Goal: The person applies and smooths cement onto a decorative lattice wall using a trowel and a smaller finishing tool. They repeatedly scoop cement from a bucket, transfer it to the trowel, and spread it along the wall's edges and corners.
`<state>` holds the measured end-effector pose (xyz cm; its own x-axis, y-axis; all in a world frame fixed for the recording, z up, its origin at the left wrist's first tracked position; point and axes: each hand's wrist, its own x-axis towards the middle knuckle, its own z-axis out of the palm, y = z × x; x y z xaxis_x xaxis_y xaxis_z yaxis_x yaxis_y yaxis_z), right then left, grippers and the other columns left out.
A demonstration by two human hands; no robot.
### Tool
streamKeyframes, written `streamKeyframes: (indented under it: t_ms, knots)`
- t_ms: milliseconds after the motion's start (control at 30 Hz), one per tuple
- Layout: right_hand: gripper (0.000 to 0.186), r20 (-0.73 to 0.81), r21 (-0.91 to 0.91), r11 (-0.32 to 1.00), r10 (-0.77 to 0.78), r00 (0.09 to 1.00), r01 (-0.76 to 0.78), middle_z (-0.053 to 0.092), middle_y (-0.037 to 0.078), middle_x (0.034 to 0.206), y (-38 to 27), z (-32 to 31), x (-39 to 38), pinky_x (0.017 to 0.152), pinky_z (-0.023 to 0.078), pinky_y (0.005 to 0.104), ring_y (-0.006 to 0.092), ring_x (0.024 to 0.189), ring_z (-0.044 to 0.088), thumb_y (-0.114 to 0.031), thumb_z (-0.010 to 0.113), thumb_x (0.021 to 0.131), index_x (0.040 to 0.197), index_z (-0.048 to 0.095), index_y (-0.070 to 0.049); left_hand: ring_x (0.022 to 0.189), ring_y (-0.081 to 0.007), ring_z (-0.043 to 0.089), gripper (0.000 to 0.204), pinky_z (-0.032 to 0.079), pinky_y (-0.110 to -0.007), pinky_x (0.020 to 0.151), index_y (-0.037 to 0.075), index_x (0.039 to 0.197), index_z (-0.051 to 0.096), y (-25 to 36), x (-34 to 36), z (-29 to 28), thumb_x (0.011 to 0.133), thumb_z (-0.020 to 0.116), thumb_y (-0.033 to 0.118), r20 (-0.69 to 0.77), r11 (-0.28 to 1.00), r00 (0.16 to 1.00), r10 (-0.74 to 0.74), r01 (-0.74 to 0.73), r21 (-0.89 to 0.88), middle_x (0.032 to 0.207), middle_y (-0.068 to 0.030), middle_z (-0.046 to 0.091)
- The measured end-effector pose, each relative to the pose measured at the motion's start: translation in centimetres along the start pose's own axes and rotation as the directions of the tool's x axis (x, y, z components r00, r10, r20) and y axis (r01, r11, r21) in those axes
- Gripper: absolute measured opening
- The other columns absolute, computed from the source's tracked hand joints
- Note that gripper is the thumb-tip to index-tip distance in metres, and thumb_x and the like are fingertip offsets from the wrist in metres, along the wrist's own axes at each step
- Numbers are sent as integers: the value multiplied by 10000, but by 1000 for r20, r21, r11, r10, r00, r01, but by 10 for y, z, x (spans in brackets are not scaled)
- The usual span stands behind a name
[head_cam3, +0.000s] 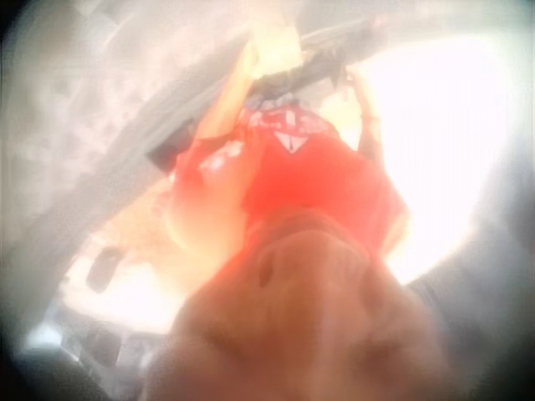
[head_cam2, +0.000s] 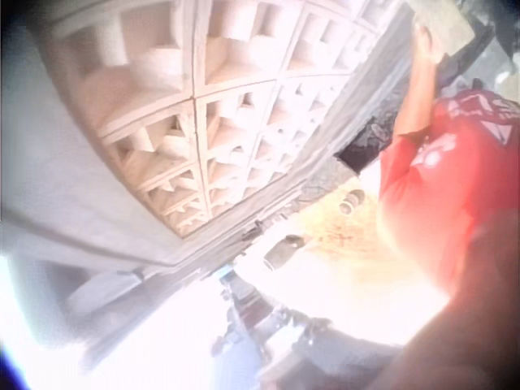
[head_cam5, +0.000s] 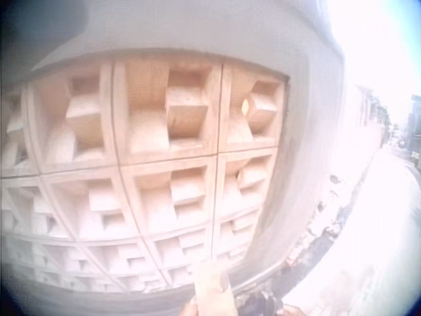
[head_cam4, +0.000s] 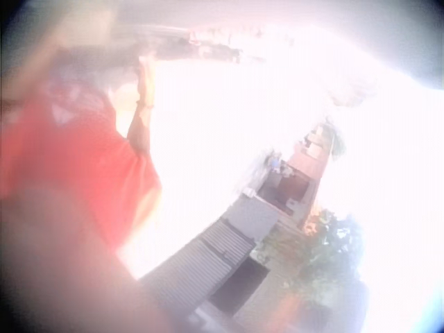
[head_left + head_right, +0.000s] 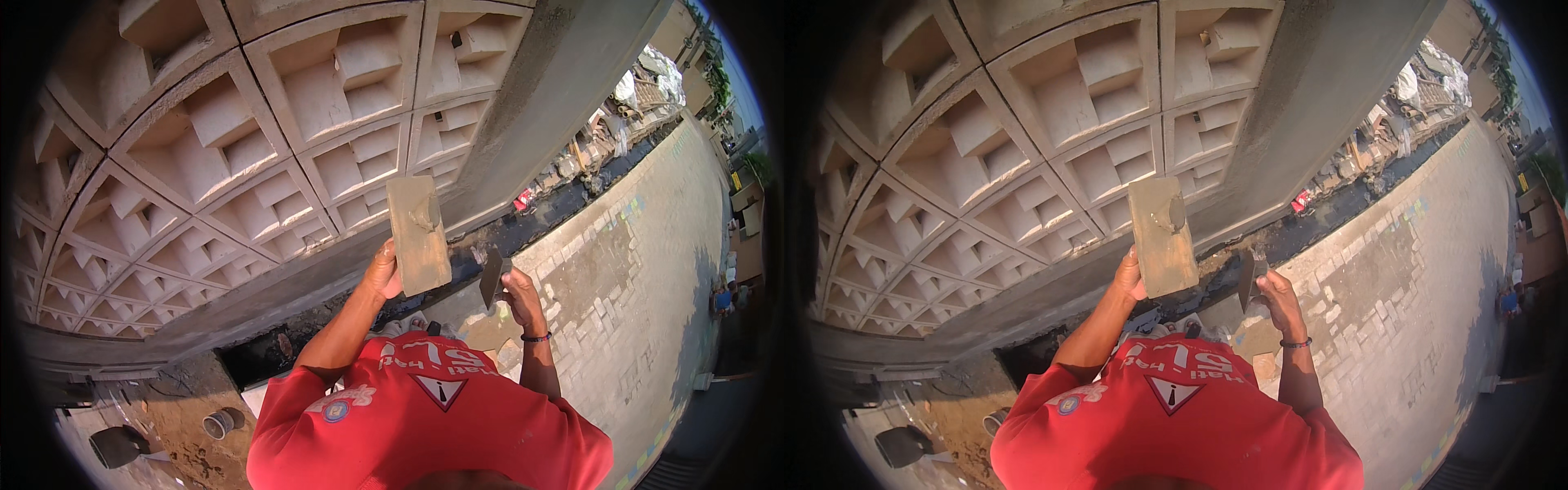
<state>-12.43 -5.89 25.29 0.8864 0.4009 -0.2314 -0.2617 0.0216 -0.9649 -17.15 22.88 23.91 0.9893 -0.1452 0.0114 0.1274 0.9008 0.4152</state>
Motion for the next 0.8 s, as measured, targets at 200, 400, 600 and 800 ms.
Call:
streamKeyframes:
  t_ms: [200, 400, 600, 800]
  knots:
    - [528, 194, -170, 973, -124, 973, 158, 618, 23, 990, -76, 12, 12, 729, 440, 219, 75, 841, 547, -406, 632, 872, 1189, 533, 5, 1030, -221, 606, 644, 495, -379, 914, 4, 1239, 484, 13, 6, 14, 775, 722, 381, -2, 998, 999, 34, -34, 43, 1162, -115, 592]
    - [549, 281, -35, 969, -224, 933, 243, 616, 92, 1098, -115, 40, 25, 820, 439, 224, 98, 959, 566, -280, 654, 877, 1270, 459, 50, 1023, -218, 611, 530, 498, -372, 907, 8, 1226, 501, 15, 14, 12, 832, 665, 321, -18, 999, 1000, 15, -14, 39, 1136, -112, 607]
    - [400, 263, -276, 888, -299, 917, 369, 624, 91, 1071, -124, 59, 32, 811, 441, 227, 95, 945, 566, -163, 623, 895, 1212, 519, 58, 987, -188, 615, 538, 519, -346, 860, 0, 1213, 502, 14, 18, 20, 822, 681, 324, -121, 994, 992, 25, -12, 107, 1108, -99, 613]
    - [296, 209, -467, 792, -334, 919, 394, 646, 76, 983, -125, 60, 33, 759, 437, 220, 85, 867, 561, -108, 616, 883, 1144, 590, 29, 985, -171, 612, 487, 509, -325, 855, 5, 1223, 503, 17, 19, 29, 854, 642, 291, -84, 986, 995, 48, -33, 164, 1104, -79, 615]
